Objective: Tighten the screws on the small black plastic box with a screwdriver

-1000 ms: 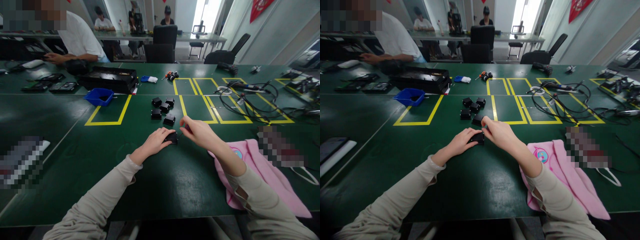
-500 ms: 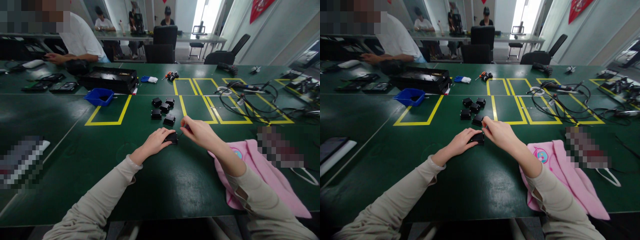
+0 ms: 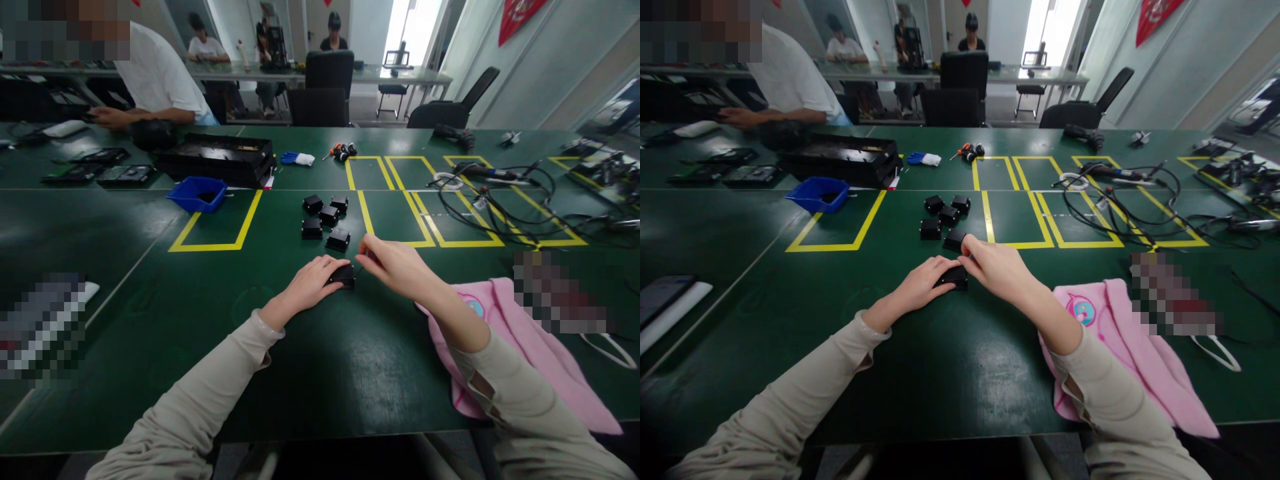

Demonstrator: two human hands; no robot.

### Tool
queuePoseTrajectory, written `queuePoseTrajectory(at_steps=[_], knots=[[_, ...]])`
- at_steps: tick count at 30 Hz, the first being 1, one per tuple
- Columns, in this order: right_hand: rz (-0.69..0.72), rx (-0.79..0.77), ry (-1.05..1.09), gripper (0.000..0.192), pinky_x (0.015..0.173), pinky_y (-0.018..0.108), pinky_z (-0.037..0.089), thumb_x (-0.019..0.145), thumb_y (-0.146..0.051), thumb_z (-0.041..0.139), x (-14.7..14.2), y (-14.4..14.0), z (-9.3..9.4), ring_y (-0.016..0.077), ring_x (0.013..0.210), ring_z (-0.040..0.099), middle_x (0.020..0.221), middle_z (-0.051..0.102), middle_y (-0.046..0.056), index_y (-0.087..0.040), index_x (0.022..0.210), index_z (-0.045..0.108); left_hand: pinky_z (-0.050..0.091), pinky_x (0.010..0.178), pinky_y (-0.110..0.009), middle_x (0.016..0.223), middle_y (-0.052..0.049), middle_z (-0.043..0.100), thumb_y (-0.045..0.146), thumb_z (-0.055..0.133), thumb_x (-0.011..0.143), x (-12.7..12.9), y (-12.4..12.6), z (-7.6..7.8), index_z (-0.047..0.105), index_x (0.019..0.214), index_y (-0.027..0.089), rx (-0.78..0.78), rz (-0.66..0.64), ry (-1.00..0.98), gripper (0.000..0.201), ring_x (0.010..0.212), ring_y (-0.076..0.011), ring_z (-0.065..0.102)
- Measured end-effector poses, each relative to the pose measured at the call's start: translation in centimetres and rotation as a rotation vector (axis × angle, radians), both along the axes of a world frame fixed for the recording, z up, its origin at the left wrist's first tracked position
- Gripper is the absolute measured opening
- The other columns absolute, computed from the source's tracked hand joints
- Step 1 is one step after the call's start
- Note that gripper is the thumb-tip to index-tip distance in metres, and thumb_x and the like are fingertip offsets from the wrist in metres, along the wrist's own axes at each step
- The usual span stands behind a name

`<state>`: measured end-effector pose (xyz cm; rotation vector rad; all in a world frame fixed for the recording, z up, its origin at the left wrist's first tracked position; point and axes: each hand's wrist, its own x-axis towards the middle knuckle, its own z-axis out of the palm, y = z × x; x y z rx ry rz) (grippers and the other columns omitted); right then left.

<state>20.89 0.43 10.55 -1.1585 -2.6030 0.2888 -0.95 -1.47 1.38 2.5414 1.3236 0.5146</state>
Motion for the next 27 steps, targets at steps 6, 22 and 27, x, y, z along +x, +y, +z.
queuePoseTrajectory(at_steps=[6,22,27], knots=[[-0.024,-0.006,-0.006,0.016,0.057,0.026,0.028,0.095,-0.034,0.039,-0.04,0.03,-0.02,0.0149,0.064,0.054,0.076,0.063,0.002,-0.021,0.099,0.048,0.046,0.090,-0.037,0.120,-0.006,0.053,0.035,0.053,0.094,0.01,0.02,-0.02,0.040,0.136,0.027,-0.008,0.002,0.000,0.045,0.105,-0.0225,0.053],[-0.016,-0.029,0.007,0.015,0.057,0.026,0.029,0.093,-0.033,0.040,0.08,0.04,-0.01,0.0154,0.065,0.054,0.076,0.063,0.002,-0.021,0.099,0.047,0.045,0.091,-0.037,0.119,-0.006,0.053,0.035,0.052,0.094,-0.01,0.01,0.02,0.040,0.136,0.028,-0.009,-0.005,-0.010,0.044,0.106,-0.0225,0.053],[-0.019,-0.006,-0.003,0.020,0.057,0.026,0.028,0.095,-0.039,0.037,-0.02,0.09,-0.13,0.0153,0.064,0.053,0.077,0.063,0.003,-0.021,0.094,0.048,0.046,0.090,-0.036,0.119,-0.006,0.053,0.035,0.053,0.094,0.01,0.00,-0.02,0.040,0.136,0.027,-0.001,0.003,-0.005,0.045,0.105,-0.0227,0.053]])
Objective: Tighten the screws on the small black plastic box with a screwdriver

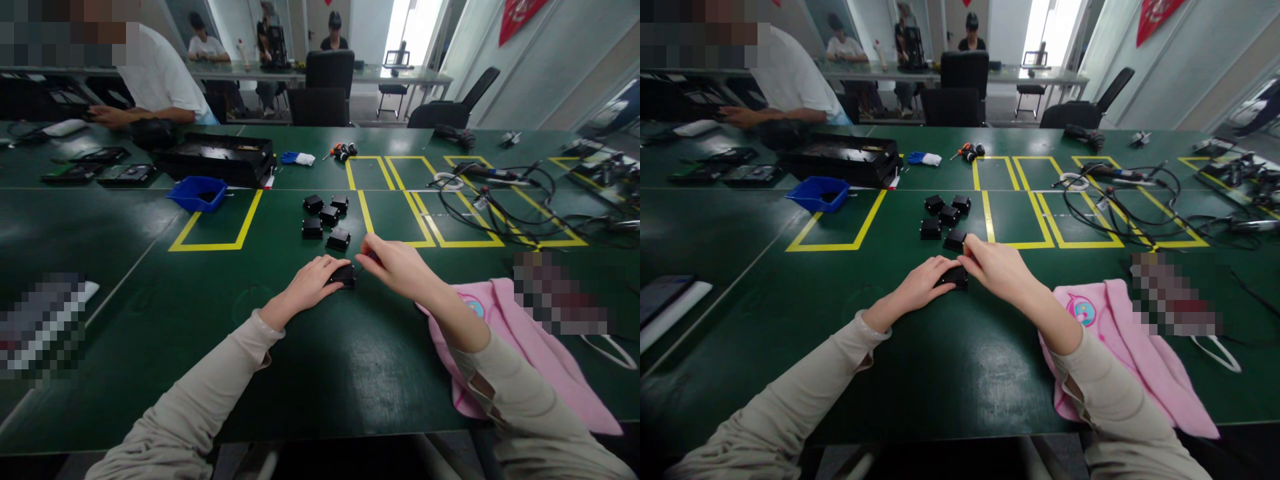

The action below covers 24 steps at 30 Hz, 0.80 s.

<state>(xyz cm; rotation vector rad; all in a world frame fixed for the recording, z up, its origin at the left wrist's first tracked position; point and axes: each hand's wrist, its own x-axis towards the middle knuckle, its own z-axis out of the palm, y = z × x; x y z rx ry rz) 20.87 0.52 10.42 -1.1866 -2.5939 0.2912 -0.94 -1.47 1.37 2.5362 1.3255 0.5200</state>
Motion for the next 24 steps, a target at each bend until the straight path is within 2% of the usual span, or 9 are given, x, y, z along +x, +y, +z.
queuePoseTrajectory(at_steps=[7,11,15,24], knots=[[-0.012,-0.021,0.005,0.016,0.057,0.026,0.028,0.094,-0.033,0.039,0.07,-0.09,0.13,0.0151,0.062,0.052,0.075,0.061,0.001,-0.020,0.101,0.046,0.045,0.091,-0.036,0.119,-0.006,0.053,0.035,0.053,0.094,-0.01,-0.01,0.09,0.040,0.136,0.028,-0.005,-0.003,0.000,0.044,0.106,-0.0225,0.053],[-0.001,-0.013,0.016,0.016,0.057,0.026,0.028,0.094,-0.035,0.040,0.08,-0.10,0.11,0.0152,0.064,0.053,0.079,0.062,0.002,-0.021,0.098,0.046,0.046,0.090,-0.036,0.118,-0.006,0.053,0.035,0.054,0.093,0.00,0.01,0.07,0.040,0.136,0.027,-0.003,-0.001,0.013,0.046,0.105,-0.0226,0.053],[-0.008,-0.007,0.001,0.020,0.056,0.027,0.027,0.095,-0.039,0.039,0.06,-0.01,-0.08,0.0153,0.062,0.052,0.074,0.061,0.002,-0.021,0.094,0.047,0.046,0.088,-0.036,0.118,-0.006,0.053,0.035,0.055,0.093,0.01,0.04,-0.03,0.040,0.135,0.026,0.004,0.002,0.010,0.045,0.104,-0.0224,0.053],[-0.001,-0.021,0.009,0.014,0.058,0.026,0.029,0.093,-0.033,0.040,0.11,-0.04,0.06,0.0152,0.065,0.054,0.076,0.062,0.002,-0.021,0.098,0.046,0.046,0.090,-0.035,0.119,-0.006,0.053,0.036,0.054,0.094,0.02,0.01,0.06,0.040,0.136,0.027,-0.003,-0.003,0.012,0.045,0.105,-0.0224,0.053]])
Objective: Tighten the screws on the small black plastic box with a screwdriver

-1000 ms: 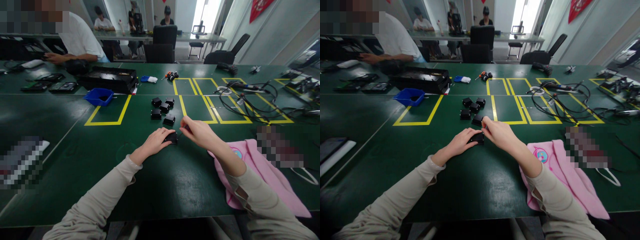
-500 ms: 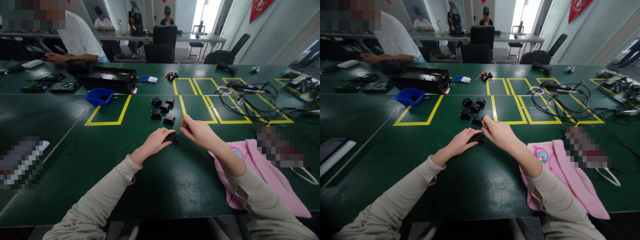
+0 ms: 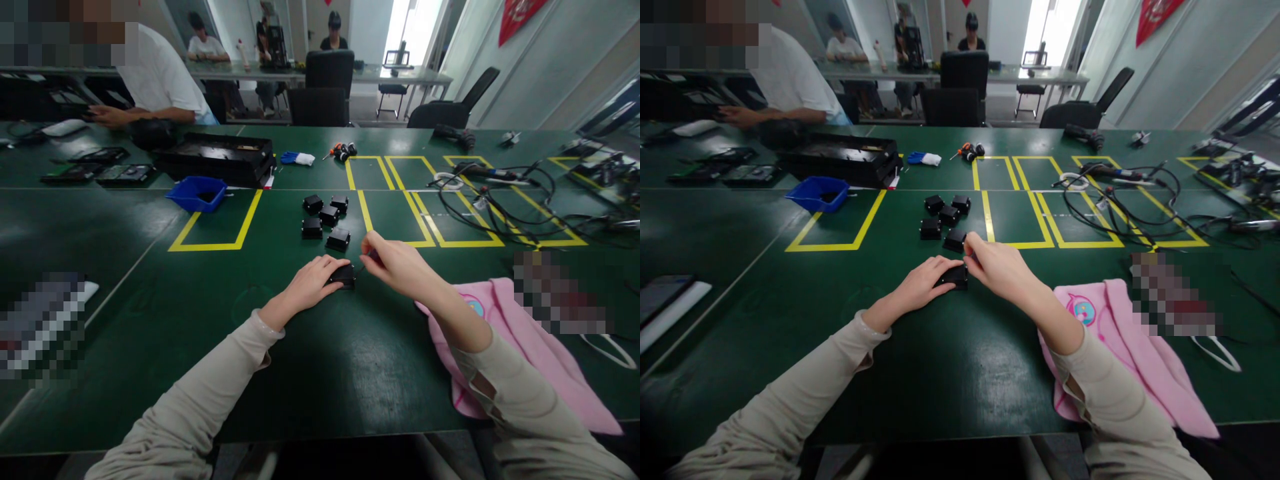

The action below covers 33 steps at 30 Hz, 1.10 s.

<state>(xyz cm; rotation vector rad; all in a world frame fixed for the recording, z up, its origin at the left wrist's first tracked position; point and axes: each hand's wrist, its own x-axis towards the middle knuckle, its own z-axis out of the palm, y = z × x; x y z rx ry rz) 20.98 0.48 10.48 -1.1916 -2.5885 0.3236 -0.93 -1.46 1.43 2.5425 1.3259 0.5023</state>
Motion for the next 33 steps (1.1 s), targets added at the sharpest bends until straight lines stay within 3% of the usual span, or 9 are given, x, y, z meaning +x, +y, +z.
queuePoseTrajectory(at_steps=[5,11,16,25,33], knots=[[-0.005,0.013,-0.010,0.020,0.057,0.026,0.027,0.095,-0.040,0.038,-0.07,0.10,-0.17,0.0150,0.062,0.052,0.075,0.061,0.001,-0.021,0.094,0.047,0.046,0.088,-0.035,0.118,-0.006,0.054,0.035,0.055,0.093,0.01,-0.01,-0.03,0.039,0.136,0.027,0.005,0.009,0.011,0.046,0.104,-0.0224,0.053],[-0.006,0.002,0.005,0.015,0.058,0.026,0.028,0.094,-0.033,0.039,-0.06,-0.10,0.03,0.0153,0.064,0.053,0.074,0.061,0.001,-0.021,0.101,0.045,0.046,0.089,-0.035,0.119,-0.006,0.053,0.035,0.055,0.093,-0.01,-0.01,0.00,0.040,0.136,0.026,0.004,0.004,0.008,0.046,0.104,-0.0223,0.052],[-0.007,0.019,-0.013,0.023,0.056,0.026,0.026,0.096,-0.042,0.036,-0.07,-0.02,-0.04,0.0147,0.061,0.052,0.071,0.059,0.000,-0.022,0.094,0.047,0.046,0.088,-0.035,0.119,-0.006,0.053,0.035,0.055,0.094,0.01,0.00,0.01,0.039,0.136,0.026,0.005,0.002,0.002,0.046,0.104,-0.0222,0.053],[-0.009,0.011,0.000,0.016,0.057,0.026,0.027,0.094,-0.033,0.038,-0.01,0.06,-0.10,0.0147,0.062,0.053,0.071,0.059,-0.001,-0.021,0.100,0.046,0.046,0.089,-0.035,0.119,-0.006,0.053,0.035,0.054,0.094,-0.05,0.03,-0.07,0.040,0.136,0.027,0.006,-0.003,-0.004,0.046,0.104,-0.0223,0.053],[-0.003,0.006,0.004,0.019,0.057,0.026,0.026,0.095,-0.037,0.036,0.00,0.06,-0.22,0.0147,0.061,0.052,0.072,0.060,0.001,-0.021,0.097,0.047,0.045,0.090,-0.036,0.120,-0.006,0.053,0.035,0.054,0.094,-0.01,0.05,-0.16,0.040,0.136,0.027,0.011,-0.006,-0.004,0.046,0.105,-0.0225,0.053]])
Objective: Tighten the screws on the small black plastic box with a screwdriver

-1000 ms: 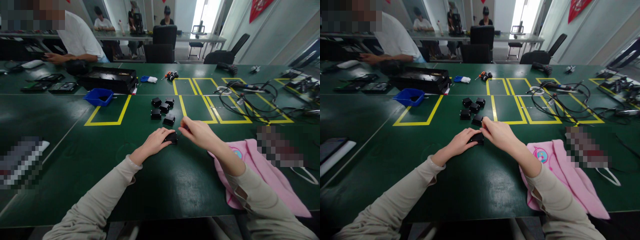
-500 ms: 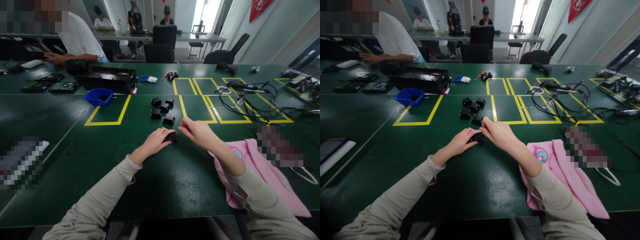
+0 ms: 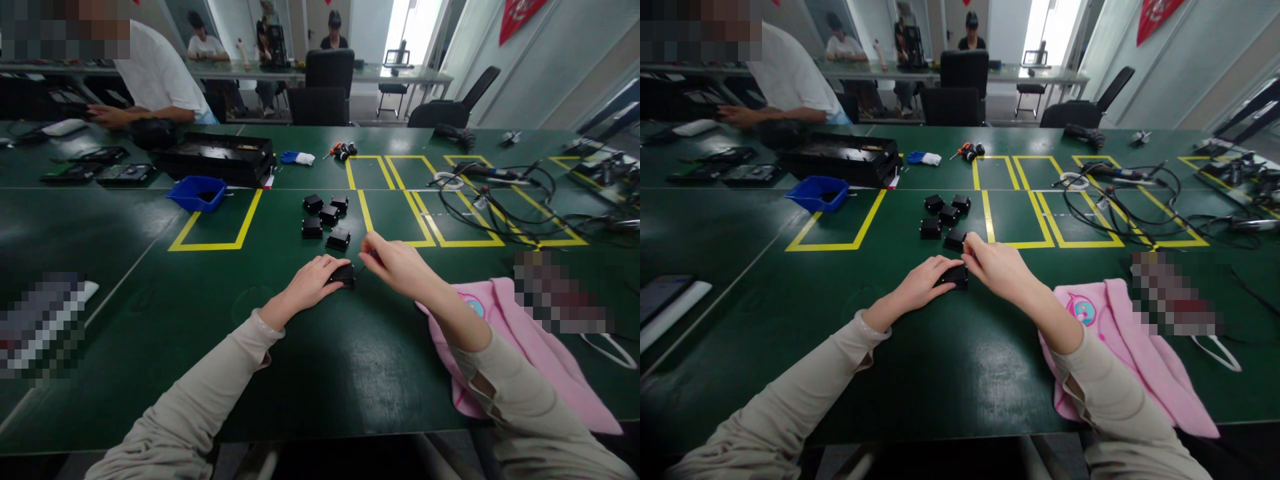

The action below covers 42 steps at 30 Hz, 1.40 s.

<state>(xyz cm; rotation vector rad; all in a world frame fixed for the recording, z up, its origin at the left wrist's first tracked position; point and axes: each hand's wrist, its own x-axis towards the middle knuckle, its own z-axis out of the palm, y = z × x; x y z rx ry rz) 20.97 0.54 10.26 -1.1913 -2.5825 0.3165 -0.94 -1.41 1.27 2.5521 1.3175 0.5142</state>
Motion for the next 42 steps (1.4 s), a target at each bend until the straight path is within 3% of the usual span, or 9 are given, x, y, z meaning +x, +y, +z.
queuePoseTrajectory(at_steps=[26,33,39,42], knots=[[-0.016,0.030,-0.054,0.017,0.056,0.026,0.026,0.093,-0.037,0.043,0.41,0.24,0.21,0.0141,0.062,0.051,0.073,0.061,0.001,-0.022,0.095,0.049,0.046,0.091,-0.036,0.120,-0.006,0.053,0.036,0.052,0.094,-0.06,-0.07,0.16,0.040,0.136,0.027,-0.024,0.009,-0.007,0.045,0.107,-0.0225,0.052],[-0.052,0.051,-0.113,0.022,0.054,0.026,0.024,0.095,-0.039,0.039,-0.03,-0.16,0.60,0.0146,0.062,0.054,0.075,0.064,0.003,-0.021,0.091,0.052,0.046,0.090,-0.036,0.120,-0.006,0.053,0.036,0.053,0.094,-0.02,-0.08,0.14,0.040,0.136,0.028,-0.019,0.012,0.001,0.045,0.105,-0.0225,0.052],[-0.038,0.034,-0.090,0.017,0.056,0.027,0.026,0.094,-0.032,0.039,-0.12,-0.39,0.80,0.0159,0.066,0.057,0.078,0.065,0.003,-0.021,0.101,0.049,0.046,0.090,-0.036,0.120,-0.006,0.053,0.036,0.053,0.094,-0.02,-0.07,0.13,0.040,0.136,0.028,-0.021,0.007,-0.016,0.045,0.105,-0.0223,0.053],[-0.036,0.040,-0.081,0.021,0.055,0.027,0.026,0.095,-0.039,0.038,-0.09,-0.33,0.70,0.0162,0.066,0.057,0.078,0.065,0.003,-0.021,0.097,0.049,0.046,0.089,-0.036,0.120,-0.006,0.053,0.037,0.053,0.094,-0.03,-0.04,0.10,0.040,0.136,0.028,-0.016,0.009,-0.012,0.045,0.104,-0.0225,0.053]])
